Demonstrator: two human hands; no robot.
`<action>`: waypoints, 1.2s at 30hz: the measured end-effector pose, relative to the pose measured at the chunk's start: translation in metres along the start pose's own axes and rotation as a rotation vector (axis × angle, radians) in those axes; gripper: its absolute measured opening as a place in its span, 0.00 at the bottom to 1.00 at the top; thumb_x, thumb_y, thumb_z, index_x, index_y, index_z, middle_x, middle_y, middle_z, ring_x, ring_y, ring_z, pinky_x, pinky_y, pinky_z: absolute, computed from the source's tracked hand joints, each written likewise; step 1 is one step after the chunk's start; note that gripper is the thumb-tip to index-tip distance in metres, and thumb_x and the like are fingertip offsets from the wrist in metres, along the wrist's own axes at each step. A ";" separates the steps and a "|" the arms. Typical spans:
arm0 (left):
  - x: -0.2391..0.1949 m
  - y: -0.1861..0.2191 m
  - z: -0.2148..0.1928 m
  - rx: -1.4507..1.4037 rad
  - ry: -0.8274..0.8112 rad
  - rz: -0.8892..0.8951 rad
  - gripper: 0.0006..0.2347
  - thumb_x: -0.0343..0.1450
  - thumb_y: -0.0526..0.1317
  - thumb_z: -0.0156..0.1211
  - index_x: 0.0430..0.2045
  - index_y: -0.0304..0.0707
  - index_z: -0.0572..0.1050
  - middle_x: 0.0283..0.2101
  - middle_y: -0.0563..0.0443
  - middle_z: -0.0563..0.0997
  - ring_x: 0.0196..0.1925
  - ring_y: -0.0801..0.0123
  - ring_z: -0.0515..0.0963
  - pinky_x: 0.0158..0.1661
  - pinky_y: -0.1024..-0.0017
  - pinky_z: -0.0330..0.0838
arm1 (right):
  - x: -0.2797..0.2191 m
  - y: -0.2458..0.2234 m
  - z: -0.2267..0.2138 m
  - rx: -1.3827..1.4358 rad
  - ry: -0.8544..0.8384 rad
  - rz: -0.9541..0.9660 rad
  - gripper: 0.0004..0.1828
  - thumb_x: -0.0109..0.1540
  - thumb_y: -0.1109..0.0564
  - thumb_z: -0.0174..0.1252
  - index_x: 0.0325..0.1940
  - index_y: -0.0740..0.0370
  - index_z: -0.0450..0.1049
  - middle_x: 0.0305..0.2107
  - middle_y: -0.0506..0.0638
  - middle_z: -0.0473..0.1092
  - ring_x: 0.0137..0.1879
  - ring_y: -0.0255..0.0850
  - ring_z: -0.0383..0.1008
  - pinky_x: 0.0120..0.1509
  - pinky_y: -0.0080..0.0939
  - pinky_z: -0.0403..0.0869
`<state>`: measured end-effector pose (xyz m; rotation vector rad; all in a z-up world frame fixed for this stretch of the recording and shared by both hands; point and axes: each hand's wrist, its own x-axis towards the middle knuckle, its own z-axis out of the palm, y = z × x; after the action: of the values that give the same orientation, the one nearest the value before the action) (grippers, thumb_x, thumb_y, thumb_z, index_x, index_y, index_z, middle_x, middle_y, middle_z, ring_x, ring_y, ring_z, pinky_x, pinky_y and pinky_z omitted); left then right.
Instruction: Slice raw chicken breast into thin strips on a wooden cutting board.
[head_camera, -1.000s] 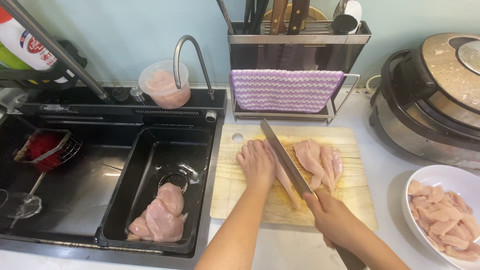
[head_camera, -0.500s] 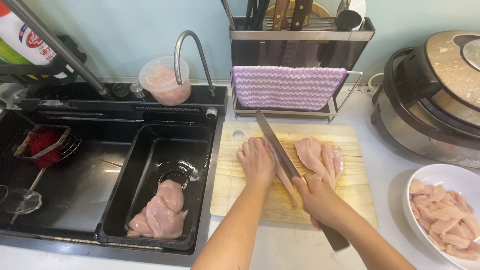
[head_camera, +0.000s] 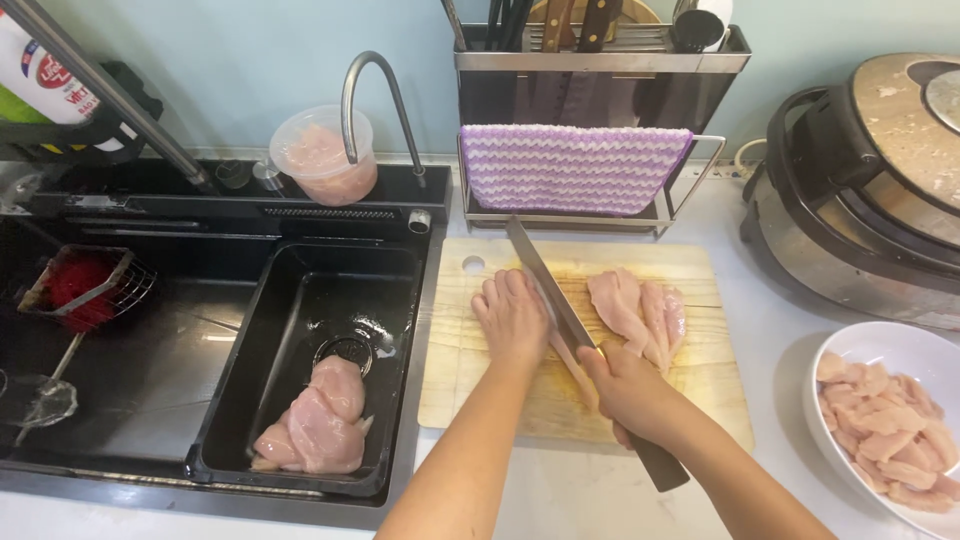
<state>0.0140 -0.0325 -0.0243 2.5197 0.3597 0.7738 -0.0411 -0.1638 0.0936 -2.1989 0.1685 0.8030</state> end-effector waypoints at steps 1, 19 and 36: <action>-0.001 0.000 -0.001 0.001 0.000 0.000 0.03 0.67 0.36 0.45 0.26 0.37 0.65 0.32 0.46 0.69 0.35 0.60 0.64 0.39 0.63 0.53 | -0.005 0.004 0.000 0.001 -0.001 0.000 0.17 0.62 0.47 0.42 0.30 0.64 0.62 0.11 0.53 0.59 0.09 0.42 0.57 0.11 0.39 0.58; 0.001 0.006 -0.007 -0.033 -0.003 0.038 0.05 0.68 0.36 0.43 0.25 0.35 0.65 0.31 0.44 0.70 0.33 0.60 0.64 0.40 0.64 0.54 | -0.031 0.012 0.000 0.081 -0.033 0.081 0.18 0.62 0.48 0.41 0.35 0.67 0.65 0.15 0.54 0.62 0.10 0.39 0.55 0.11 0.37 0.56; 0.006 0.008 -0.023 -0.087 -0.168 0.017 0.09 0.72 0.39 0.36 0.23 0.37 0.62 0.29 0.45 0.69 0.32 0.62 0.63 0.43 0.64 0.54 | -0.057 0.064 0.018 0.260 0.017 0.243 0.20 0.62 0.47 0.44 0.39 0.67 0.74 0.10 0.54 0.59 0.12 0.37 0.48 0.15 0.34 0.46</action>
<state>0.0069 -0.0289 -0.0007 2.4870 0.2424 0.5656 -0.1178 -0.2027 0.0787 -1.9622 0.5273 0.8428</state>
